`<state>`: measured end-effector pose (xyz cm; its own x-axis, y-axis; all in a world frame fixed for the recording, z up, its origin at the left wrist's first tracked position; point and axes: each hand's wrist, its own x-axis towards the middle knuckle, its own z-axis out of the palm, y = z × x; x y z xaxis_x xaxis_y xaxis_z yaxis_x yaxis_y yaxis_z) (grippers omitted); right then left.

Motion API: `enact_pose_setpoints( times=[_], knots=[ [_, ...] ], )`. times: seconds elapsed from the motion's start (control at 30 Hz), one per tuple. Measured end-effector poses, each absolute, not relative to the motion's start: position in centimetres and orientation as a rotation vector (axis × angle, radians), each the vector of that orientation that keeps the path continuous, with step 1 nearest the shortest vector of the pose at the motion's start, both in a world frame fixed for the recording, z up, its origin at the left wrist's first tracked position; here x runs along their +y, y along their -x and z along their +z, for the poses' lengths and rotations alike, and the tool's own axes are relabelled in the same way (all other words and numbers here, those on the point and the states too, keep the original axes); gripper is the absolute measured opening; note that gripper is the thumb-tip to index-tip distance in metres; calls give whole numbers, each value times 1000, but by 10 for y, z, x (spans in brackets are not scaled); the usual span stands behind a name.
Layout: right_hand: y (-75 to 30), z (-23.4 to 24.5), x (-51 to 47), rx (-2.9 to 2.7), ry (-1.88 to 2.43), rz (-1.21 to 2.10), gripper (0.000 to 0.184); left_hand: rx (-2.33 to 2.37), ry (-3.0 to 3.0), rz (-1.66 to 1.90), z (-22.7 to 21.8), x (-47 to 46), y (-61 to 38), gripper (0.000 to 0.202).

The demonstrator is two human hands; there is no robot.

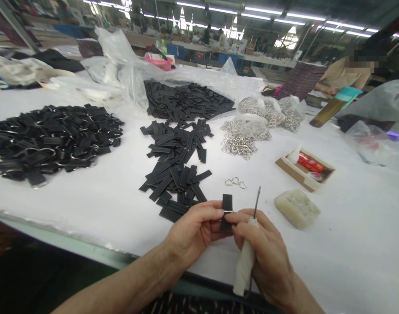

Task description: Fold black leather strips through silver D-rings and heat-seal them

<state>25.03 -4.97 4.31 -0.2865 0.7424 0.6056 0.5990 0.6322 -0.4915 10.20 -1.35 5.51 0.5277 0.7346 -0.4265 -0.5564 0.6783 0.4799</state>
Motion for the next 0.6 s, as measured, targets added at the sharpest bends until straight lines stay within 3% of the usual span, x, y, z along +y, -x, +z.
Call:
enact_pose_setpoints(
  times=[0.17, 0.43, 0.6],
  knots=[
    [-249, 30, -59, -1830, 1052, 445, 20, 740, -274, 805, 51, -12, -103, 11],
    [-241, 36, -57, -1914, 1077, 181, 21, 855, -366, 912, 49, -17, -109, 19],
    [-238, 32, -59, -1579, 1166, 421, 19, 859, -548, 947, 44, -23, -113, 13]
  ],
)
